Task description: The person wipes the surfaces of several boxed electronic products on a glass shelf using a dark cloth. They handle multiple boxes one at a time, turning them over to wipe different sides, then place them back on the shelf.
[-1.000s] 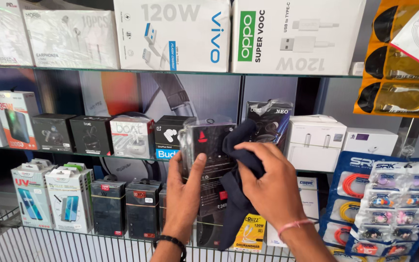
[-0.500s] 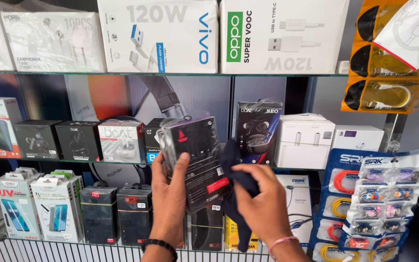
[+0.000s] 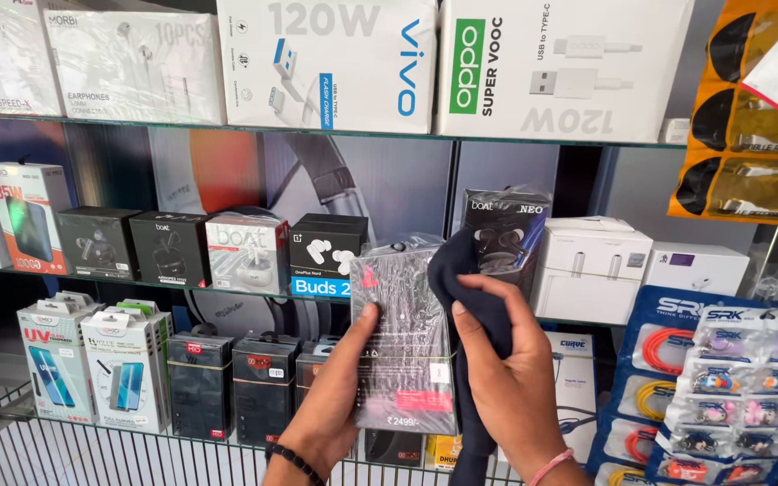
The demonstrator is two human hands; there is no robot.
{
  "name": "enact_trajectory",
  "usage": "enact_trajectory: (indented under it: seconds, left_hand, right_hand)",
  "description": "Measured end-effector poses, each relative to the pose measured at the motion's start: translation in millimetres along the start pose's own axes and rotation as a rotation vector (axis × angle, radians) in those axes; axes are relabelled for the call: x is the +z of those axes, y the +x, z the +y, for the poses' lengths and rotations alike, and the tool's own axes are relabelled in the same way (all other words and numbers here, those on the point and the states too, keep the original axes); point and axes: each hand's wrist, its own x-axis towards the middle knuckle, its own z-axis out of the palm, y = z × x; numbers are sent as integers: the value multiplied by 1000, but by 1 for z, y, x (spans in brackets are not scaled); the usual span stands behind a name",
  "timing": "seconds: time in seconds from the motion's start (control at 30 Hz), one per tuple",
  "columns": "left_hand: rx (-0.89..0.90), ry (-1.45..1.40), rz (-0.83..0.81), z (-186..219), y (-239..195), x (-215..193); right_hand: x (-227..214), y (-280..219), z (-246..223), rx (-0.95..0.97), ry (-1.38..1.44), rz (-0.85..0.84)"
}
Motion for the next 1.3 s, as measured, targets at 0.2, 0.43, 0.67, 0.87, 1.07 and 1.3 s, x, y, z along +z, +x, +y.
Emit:
enact_trajectory:
  seconds: [0.2,0.43,0.67,0.87,1.07,1.3]
  left_hand:
    - [251,-70,-79,-2,0,-3]
    - [179,32,-87,-4,-2,-9]
    - [169,-64,-88,-7,0,-15]
    - [140,-57,-137,-8,4,-23]
    - [56,-37,-79,-16,3,-28]
    - [193,-214,-97,-7,9,-39]
  right_hand:
    - [0,-9,11,74,-4,-56]
    - [7,4,13,86,-48,41]
    - [7,8,15,58,-94,29]
    - [3,7,25,21,-95,49]
    - [4,16,37,96,-29,153]
    - [5,-18,57,105,-32,-31]
